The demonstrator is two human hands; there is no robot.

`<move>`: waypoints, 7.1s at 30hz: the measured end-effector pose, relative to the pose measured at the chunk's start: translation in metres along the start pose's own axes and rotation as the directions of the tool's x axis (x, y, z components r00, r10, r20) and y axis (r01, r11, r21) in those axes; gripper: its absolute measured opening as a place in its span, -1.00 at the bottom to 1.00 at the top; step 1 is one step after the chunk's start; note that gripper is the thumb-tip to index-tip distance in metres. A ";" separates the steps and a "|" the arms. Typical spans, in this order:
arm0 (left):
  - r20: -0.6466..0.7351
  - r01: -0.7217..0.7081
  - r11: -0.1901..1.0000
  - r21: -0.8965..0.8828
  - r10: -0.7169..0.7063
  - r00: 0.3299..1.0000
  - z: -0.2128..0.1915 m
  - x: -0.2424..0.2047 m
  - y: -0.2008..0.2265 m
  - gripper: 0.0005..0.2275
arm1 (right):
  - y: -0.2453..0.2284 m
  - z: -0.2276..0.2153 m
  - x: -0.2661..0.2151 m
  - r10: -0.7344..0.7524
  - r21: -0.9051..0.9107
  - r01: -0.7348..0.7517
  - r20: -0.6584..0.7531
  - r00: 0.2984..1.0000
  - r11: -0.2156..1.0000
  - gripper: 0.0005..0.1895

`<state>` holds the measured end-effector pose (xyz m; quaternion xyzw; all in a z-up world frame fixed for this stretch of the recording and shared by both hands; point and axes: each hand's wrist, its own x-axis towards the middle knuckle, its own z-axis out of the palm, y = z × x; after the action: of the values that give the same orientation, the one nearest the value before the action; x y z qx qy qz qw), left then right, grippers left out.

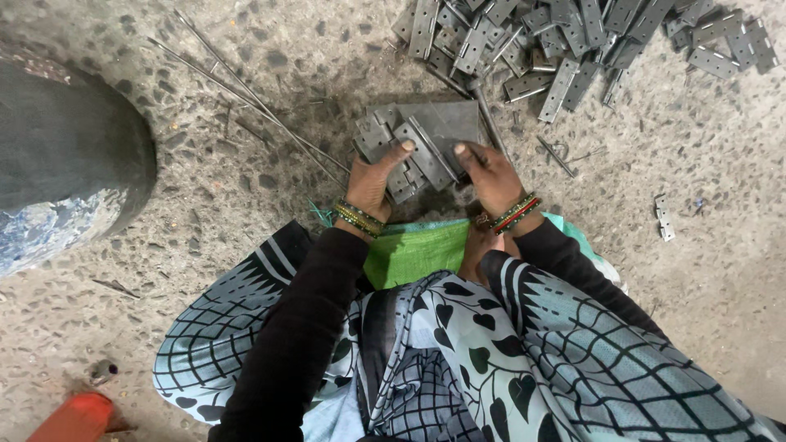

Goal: The person sits on the floor and assembles metal hinge components by inserting pins into a metal block and striking them with a hammer. The person repeatedly picks up hinge parts, aligns them, and hammers the pins into place, then places the finished units into a nearby bucket.

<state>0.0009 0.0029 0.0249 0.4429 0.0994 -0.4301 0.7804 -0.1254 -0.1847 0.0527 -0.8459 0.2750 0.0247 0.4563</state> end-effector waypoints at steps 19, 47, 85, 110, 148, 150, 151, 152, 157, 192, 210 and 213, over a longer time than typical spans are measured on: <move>-0.127 0.149 0.986 -0.078 -0.158 0.979 0.009 -0.010 0.027 -0.44 | 0.105 -0.084 0.097 -0.096 -0.715 -0.338 -0.492 0.866 0.612 -0.23; -0.103 -0.012 0.996 -0.092 0.002 0.995 0.006 -0.009 0.018 -0.57 | 0.023 0.011 0.020 -0.236 -0.713 0.124 -0.059 0.970 0.690 -0.42; -0.247 0.077 0.978 0.193 -0.028 0.969 -0.007 0.009 -0.004 -0.23 | -0.046 0.003 0.030 -0.328 0.062 0.374 -0.362 0.872 0.925 -0.31; -0.187 -0.048 0.985 0.167 0.079 0.979 -0.005 0.011 -0.010 -0.08 | -0.036 0.022 -0.020 -0.148 -0.163 0.154 0.049 0.988 0.975 -0.56; 0.428 -0.566 0.666 0.486 0.383 0.819 0.023 0.046 -0.024 -0.55 | 0.124 -0.024 0.015 0.080 -0.570 -0.184 -0.202 0.976 0.801 -0.65; 0.436 -0.566 0.648 0.510 0.373 0.819 0.025 0.041 -0.020 -0.54 | 0.089 -0.030 0.009 0.356 0.068 -0.349 -0.137 0.925 0.935 -0.65; 0.468 -0.611 0.605 0.511 0.400 0.788 0.027 0.043 -0.017 -0.52 | 0.066 -0.038 0.006 0.456 0.383 -0.408 -0.038 0.889 0.828 -0.64; 0.491 -0.639 0.568 0.519 0.415 0.766 0.027 0.038 -0.017 -0.50 | 0.042 -0.045 -0.003 0.465 0.445 -0.409 -0.019 0.885 0.797 -0.66; 0.512 -0.648 0.543 0.535 0.402 0.759 0.023 0.032 -0.020 -0.56 | -0.045 -0.092 -0.052 -0.318 0.241 0.416 -0.359 0.878 0.877 -0.62; 0.530 -0.623 0.553 0.552 0.345 0.775 0.019 0.040 -0.026 -0.58 | -0.029 -0.049 -0.072 -0.512 0.222 0.626 -0.408 0.756 0.748 -0.63; 0.495 -0.599 0.516 0.613 0.340 0.800 0.017 0.040 -0.022 -0.53 | -0.019 -0.022 -0.055 -0.095 -0.493 0.019 -0.131 0.987 0.870 -0.49; 0.446 -0.550 0.557 0.622 0.324 0.834 0.012 0.047 -0.028 -0.54 | 0.008 -0.017 -0.045 -0.124 -0.178 0.109 -0.073 0.990 0.978 -0.45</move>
<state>0.0060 -0.0403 -0.0104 0.6605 -0.3063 -0.2812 0.6252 -0.1708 -0.1820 0.0692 -0.8975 0.2405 -0.0136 0.3694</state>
